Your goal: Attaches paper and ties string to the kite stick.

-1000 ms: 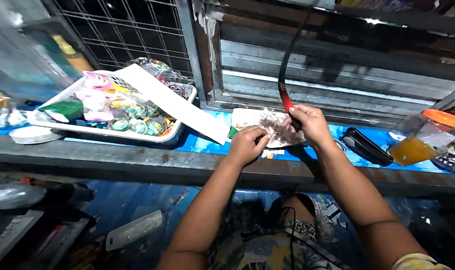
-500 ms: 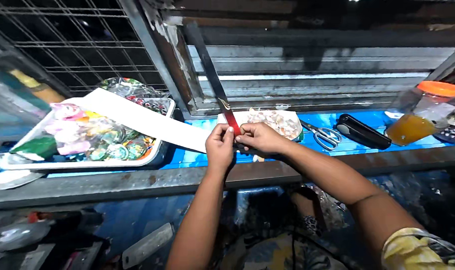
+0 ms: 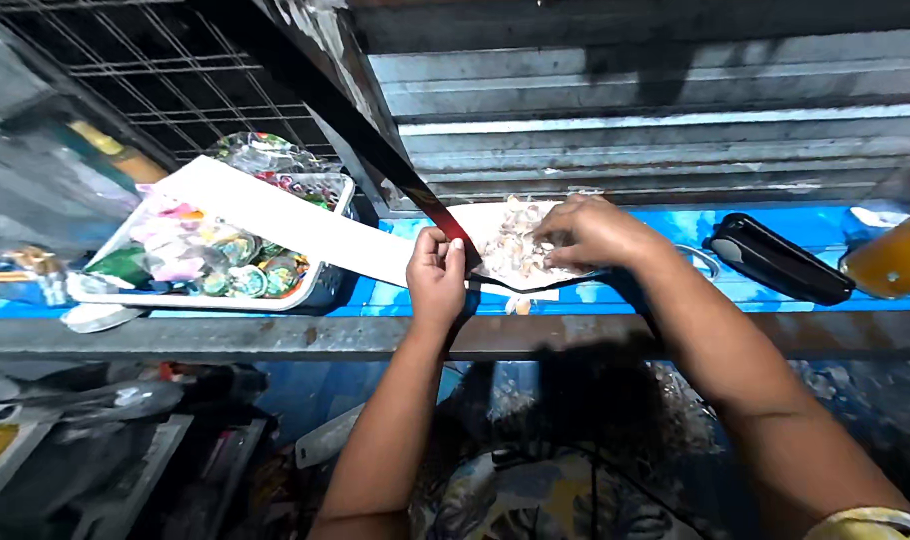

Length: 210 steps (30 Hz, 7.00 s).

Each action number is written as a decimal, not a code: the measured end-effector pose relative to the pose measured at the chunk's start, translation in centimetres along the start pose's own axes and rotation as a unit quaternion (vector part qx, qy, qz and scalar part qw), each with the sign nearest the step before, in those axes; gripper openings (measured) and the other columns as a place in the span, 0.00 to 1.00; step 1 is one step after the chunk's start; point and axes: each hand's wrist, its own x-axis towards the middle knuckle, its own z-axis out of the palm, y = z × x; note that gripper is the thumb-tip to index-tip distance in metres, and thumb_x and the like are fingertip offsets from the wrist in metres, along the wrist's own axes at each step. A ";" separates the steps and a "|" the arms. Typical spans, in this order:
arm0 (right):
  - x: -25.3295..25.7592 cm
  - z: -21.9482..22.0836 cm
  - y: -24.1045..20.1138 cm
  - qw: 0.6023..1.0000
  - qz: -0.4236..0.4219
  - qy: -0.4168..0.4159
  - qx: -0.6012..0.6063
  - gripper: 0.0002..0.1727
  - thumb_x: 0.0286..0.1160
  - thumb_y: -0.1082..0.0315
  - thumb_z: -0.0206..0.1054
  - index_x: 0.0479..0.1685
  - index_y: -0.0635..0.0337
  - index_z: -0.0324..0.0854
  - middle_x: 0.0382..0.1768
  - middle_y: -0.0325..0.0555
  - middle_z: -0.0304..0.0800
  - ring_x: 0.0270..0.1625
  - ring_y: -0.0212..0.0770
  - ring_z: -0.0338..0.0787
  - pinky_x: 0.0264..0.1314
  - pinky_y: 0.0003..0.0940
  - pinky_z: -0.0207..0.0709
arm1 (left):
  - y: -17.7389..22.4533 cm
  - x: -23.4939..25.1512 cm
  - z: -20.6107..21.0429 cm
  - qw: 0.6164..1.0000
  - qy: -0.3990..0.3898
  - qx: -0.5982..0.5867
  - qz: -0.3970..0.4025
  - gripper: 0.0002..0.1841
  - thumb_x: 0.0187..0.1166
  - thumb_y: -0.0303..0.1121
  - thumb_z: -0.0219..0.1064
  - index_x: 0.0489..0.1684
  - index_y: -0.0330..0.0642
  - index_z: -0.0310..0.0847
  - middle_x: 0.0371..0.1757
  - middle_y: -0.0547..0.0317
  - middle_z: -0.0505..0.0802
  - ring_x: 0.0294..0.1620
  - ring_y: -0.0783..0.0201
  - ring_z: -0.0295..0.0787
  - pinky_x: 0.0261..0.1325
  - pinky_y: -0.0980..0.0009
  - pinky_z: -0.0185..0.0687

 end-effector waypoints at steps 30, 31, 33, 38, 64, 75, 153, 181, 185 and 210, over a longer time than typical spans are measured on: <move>0.7 -0.8 -1.0 0.821 0.170 0.103 0.535 0.10 0.86 0.70 0.62 0.47 0.63 0.90 0.26 0.32 0.84 0.21 0.21 0.73 0.24 0.16 0.67 | 1.1 6.3 4.0 0.977 -0.168 -0.054 -0.120 0.04 0.86 0.24 0.56 0.43 0.38 0.76 0.26 0.62 0.87 0.24 0.72 0.83 0.31 0.73 0.82; 0.8 -0.8 -1.0 0.825 0.166 0.100 0.531 0.10 0.85 0.71 0.63 0.47 0.63 0.90 0.27 0.32 0.85 0.21 0.21 0.73 0.24 0.16 0.68 | 1.0 6.3 3.9 0.976 -0.178 -0.055 -0.116 0.04 0.86 0.24 0.57 0.42 0.38 0.76 0.26 0.63 0.86 0.24 0.72 0.83 0.32 0.74 0.82; 0.8 -0.5 -1.0 0.830 0.163 0.096 0.525 0.08 0.83 0.72 0.66 0.44 0.62 0.91 0.28 0.33 0.88 0.22 0.21 0.77 0.26 0.17 0.72 | 1.0 6.0 3.7 0.972 -0.196 -0.052 -0.115 0.03 0.85 0.23 0.58 0.42 0.38 0.76 0.27 0.64 0.87 0.25 0.74 0.82 0.32 0.76 0.81; 0.6 -0.1 -1.8 0.836 0.147 0.070 0.524 0.04 0.78 0.76 0.68 0.37 0.62 0.88 0.25 0.33 0.88 0.22 0.22 0.80 0.26 0.17 0.76 | 1.1 5.2 4.0 0.973 -0.193 -0.043 -0.117 0.02 0.85 0.24 0.61 0.43 0.36 0.79 0.28 0.63 0.88 0.25 0.74 0.82 0.33 0.76 0.81; 0.8 0.7 -2.6 0.875 0.128 0.181 0.430 0.12 0.63 0.80 0.78 0.31 0.58 0.78 0.26 0.32 0.85 0.24 0.22 0.80 0.31 0.18 0.78 | 2.3 4.8 4.0 0.930 -0.262 -0.139 -0.215 0.05 0.82 0.21 0.65 0.50 0.34 0.79 0.34 0.62 0.91 0.32 0.74 0.88 0.42 0.77 0.86; 0.8 0.4 -2.4 0.824 0.159 0.126 0.530 0.05 0.79 0.75 0.67 0.35 0.60 0.86 0.24 0.34 0.87 0.23 0.25 0.84 0.29 0.21 0.82 | 2.2 5.0 3.8 0.942 -0.195 -0.152 -0.228 0.03 0.82 0.20 0.64 0.40 0.37 0.79 0.27 0.63 0.89 0.26 0.74 0.86 0.35 0.78 0.85; 0.0 1.1 -1.8 0.998 0.028 -0.045 0.044 0.12 0.71 0.71 0.69 0.50 0.52 0.93 0.44 0.47 0.94 0.45 0.50 0.93 0.47 0.63 0.84 | 2.0 6.2 1.8 0.973 -0.063 -0.151 -0.165 0.05 0.85 0.24 0.60 0.38 0.42 0.77 0.28 0.65 0.88 0.26 0.73 0.86 0.35 0.76 0.86; 0.1 -1.1 -0.3 0.829 0.153 0.139 0.520 0.10 0.78 0.76 0.60 0.52 0.59 0.84 0.40 0.36 0.90 0.32 0.27 0.87 0.32 0.23 0.83 | 1.4 5.5 2.8 0.960 -0.200 -0.115 -0.158 0.05 0.84 0.25 0.60 0.36 0.41 0.78 0.36 0.63 0.87 0.38 0.72 0.85 0.46 0.72 0.83; -0.2 -1.8 -0.2 0.784 0.146 0.177 0.577 0.12 0.78 0.76 0.56 0.50 0.56 0.84 0.35 0.35 0.90 0.31 0.28 0.88 0.32 0.24 0.85 | 1.2 5.5 2.9 0.961 -0.208 -0.096 -0.153 0.05 0.83 0.25 0.60 0.36 0.41 0.79 0.37 0.62 0.89 0.37 0.74 0.84 0.43 0.75 0.80; -4.1 -7.1 4.2 0.887 0.345 0.299 0.066 0.19 0.76 0.68 0.62 0.64 0.61 0.85 0.49 0.55 0.90 0.46 0.50 0.88 0.51 0.55 0.79 | 1.6 5.9 2.7 0.980 -0.088 -0.071 -0.162 0.08 0.85 0.27 0.59 0.33 0.43 0.80 0.26 0.66 0.87 0.26 0.74 0.83 0.33 0.76 0.81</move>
